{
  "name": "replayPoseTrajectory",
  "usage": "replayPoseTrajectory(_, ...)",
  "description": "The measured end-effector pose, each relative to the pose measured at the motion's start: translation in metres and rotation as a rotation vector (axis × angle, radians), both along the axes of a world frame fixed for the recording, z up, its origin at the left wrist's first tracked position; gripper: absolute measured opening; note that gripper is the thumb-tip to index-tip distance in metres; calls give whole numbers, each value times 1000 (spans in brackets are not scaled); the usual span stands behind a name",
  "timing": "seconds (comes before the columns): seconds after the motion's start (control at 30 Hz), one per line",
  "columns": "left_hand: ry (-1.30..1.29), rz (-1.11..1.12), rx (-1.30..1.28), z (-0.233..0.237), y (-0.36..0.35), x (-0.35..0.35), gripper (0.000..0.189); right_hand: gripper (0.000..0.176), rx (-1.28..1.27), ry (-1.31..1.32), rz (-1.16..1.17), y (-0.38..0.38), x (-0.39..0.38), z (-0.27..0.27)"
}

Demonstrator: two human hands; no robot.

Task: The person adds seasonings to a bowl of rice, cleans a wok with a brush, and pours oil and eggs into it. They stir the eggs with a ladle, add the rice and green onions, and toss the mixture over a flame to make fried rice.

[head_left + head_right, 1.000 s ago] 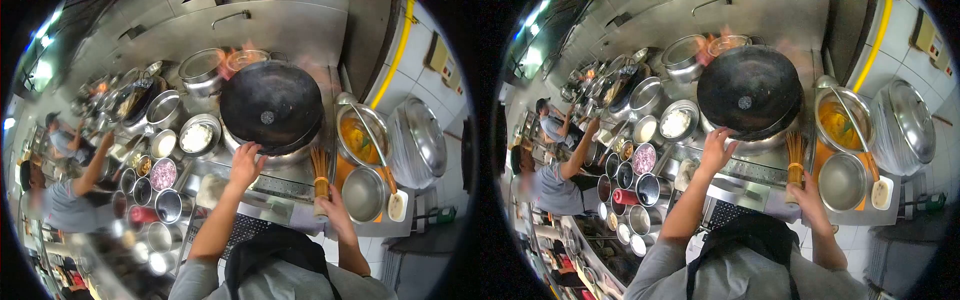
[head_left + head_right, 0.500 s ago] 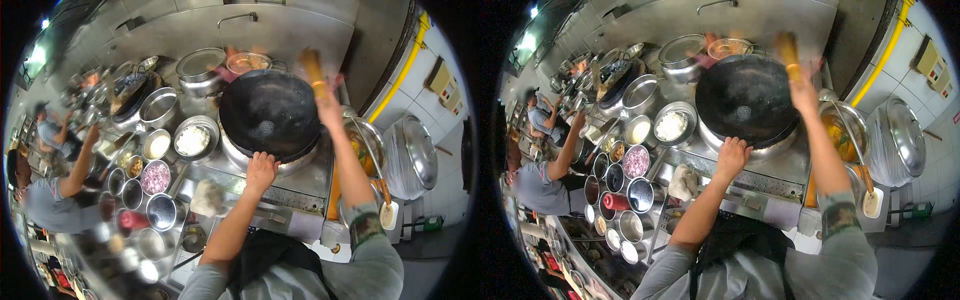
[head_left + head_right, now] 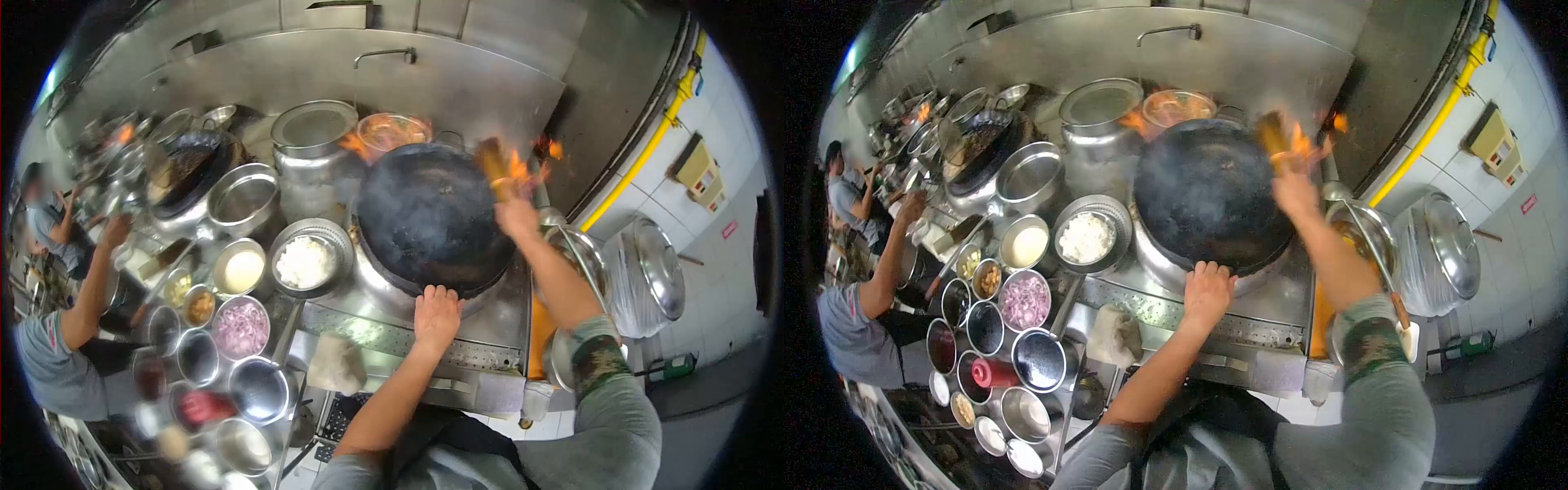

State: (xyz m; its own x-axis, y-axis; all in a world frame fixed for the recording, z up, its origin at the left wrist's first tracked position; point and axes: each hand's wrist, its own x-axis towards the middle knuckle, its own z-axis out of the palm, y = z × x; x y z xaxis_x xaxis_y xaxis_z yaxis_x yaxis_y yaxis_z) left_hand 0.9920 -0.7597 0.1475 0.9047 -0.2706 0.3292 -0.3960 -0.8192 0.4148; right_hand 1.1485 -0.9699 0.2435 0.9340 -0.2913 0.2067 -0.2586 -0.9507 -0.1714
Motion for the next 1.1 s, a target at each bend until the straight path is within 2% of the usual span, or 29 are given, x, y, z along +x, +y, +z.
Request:
replayPoseTrajectory(0.03,14,-13,4,-1,-1,-2,25,42,155,115,19,28,-3,2)
replayPoseTrajectory(0.07,24,-24,11,-2,-1,-1,25,46,186,228,233,35,10,-27)
replayPoseTrajectory(0.1,28,-31,19,-1,0,5,25,51,162,200,373,48,15,-68)
replayPoseTrajectory(0.2,28,-32,20,-2,0,7,26,55,611,478,485,75,-16,-43)
replayPoseTrajectory(0.23,37,-33,27,-2,0,6,26,56,678,599,452,57,-16,-35)
replayPoseTrajectory(0.3,42,-64,41,-1,2,3,26,43,16,357,297,25,-6,-15)
replayPoseTrajectory(0.33,37,-69,45,0,4,6,27,45,-84,189,2,18,2,-19)
replayPoseTrajectory(0.37,19,-71,35,-1,6,8,27,51,48,55,-34,12,10,-25)
replayPoseTrajectory(0.43,-8,-66,7,-4,4,8,27,46,159,78,-89,38,23,-31)
replayPoseTrajectory(0.47,13,-81,12,-5,4,6,27,45,285,113,-3,48,27,-53)
replayPoseTrajectory(0.5,28,-95,16,-3,5,7,27,52,198,9,344,49,38,-94)
replayPoseTrajectory(0.53,41,-101,17,-1,5,10,27,58,517,130,472,66,26,-103)
replayPoseTrajectory(0.57,28,-106,15,-3,5,9,27,53,916,466,396,97,-10,-54)
replayPoseTrajectory(0.63,-11,-103,8,-7,6,12,27,52,1089,672,495,71,-34,-38)
replayPoseTrajectory(0.7,9,-107,0,-5,7,10,26,50,496,805,521,11,-26,-3)
replayPoseTrajectory(0.77,-6,-111,-6,0,8,16,26,53,-216,388,245,-54,0,-6)
replayPoseTrajectory(0.83,2,-100,-18,-1,8,11,25,57,-127,47,-75,-20,-3,28)
replayPoseTrajectory(0.9,20,-147,-54,0,5,14,21,62,-11,136,-14,5,7,18)
replayPoseTrajectory(0.93,38,-137,-73,-1,7,13,20,65,43,192,50,23,16,7)
replayPoseTrajectory(0.97,-25,-141,-80,-10,6,13,18,52,78,161,277,28,26,-42)
replayPoseTrajectory(1.0,-88,-123,-76,-19,3,14,16,52,245,141,521,48,22,-63)
replayPoseTrajectory(1.03,-66,-98,-84,-22,4,14,16,54,420,94,646,50,31,-117)
replayPoseTrajectory(1.07,-97,-57,-61,-35,-1,16,14,57,807,503,525,88,-15,-50)
replayPoseTrajectory(1.1,-82,-74,-68,-24,3,14,14,51,976,590,615,93,-40,-23)
